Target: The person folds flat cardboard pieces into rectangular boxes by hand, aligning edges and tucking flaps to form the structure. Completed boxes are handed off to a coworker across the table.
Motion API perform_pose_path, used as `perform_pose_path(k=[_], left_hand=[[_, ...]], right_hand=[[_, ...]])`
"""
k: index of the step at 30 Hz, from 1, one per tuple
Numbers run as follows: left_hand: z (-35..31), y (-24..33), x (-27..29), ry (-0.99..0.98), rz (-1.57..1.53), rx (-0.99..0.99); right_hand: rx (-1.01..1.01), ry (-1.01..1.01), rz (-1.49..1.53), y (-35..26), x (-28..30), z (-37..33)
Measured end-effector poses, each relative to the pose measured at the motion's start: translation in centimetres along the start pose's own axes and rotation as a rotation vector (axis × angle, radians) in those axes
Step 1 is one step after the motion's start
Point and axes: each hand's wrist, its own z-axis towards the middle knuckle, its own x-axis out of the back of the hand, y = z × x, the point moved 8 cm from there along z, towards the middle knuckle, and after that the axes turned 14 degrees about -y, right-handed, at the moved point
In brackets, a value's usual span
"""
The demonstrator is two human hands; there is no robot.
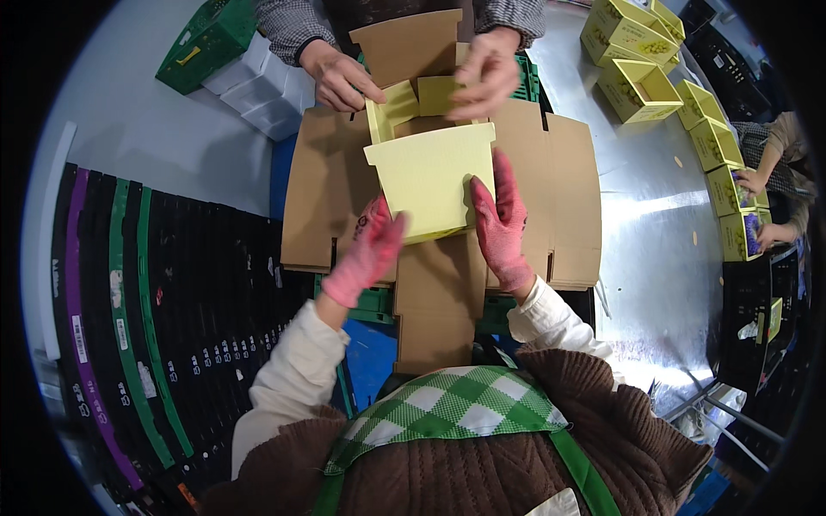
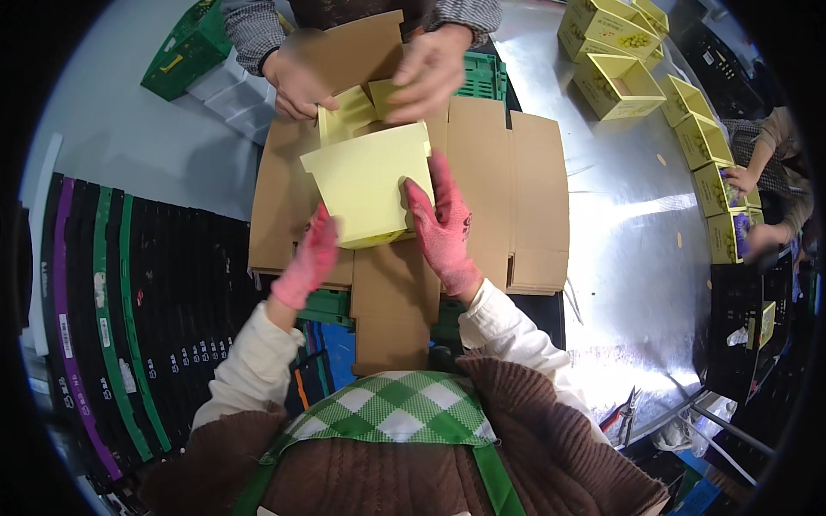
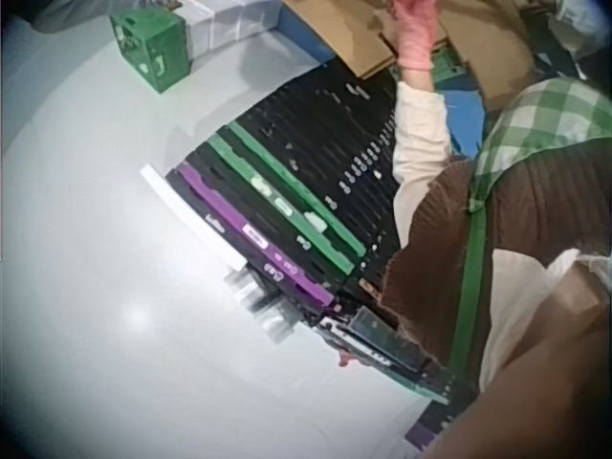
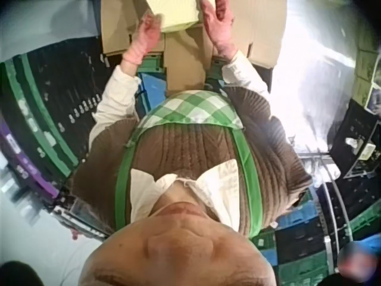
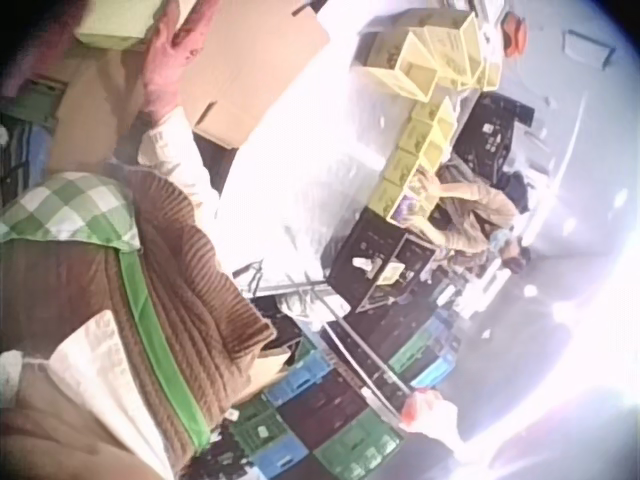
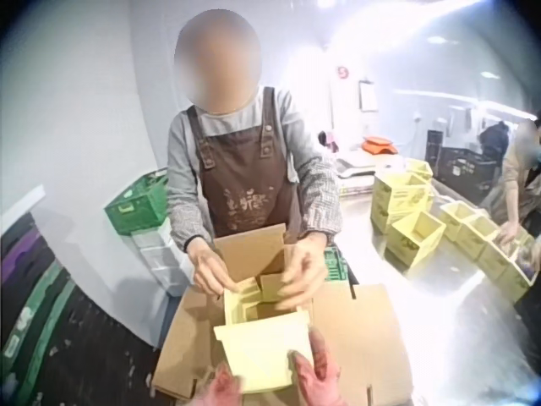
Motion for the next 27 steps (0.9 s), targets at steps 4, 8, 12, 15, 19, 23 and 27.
perform_pose_path(k=[4,8,12,15,19,23,27], left_hand=[[-1.6,5.1,-1.0,0.702,0.471,-0.148],[-0.6,5.2,-2.0,0.549,0.633,-0.220],[0.1,4.8,-2.1,0.341,0.779,-0.157],[0.5,5.2,-2.3,0.122,0.952,0.004],[1.1,6.1,-2.3,-0.146,1.247,0.231],[2.6,11.8,-3.0,-0.114,1.200,-0.091],[2.4,3.3,-6.7,-0.915,0.213,0.745]], right_hand=[[0.331,0.018,-0.740,-3.9,-0.1,0.0],[0.422,-0.548,-1.338,-6.4,-2.4,0.6],[0.318,-0.867,-1.575,-5.4,-2.8,1.1],[0.345,-1.066,-1.470,-4.0,-3.0,1.2],[0.374,-1.138,-1.373,-3.0,-3.5,0.9],[0.324,-1.107,-1.371,-3.4,-4.7,-0.4],[0.378,-0.740,-1.182,-4.3,-3.8,-1.7]])
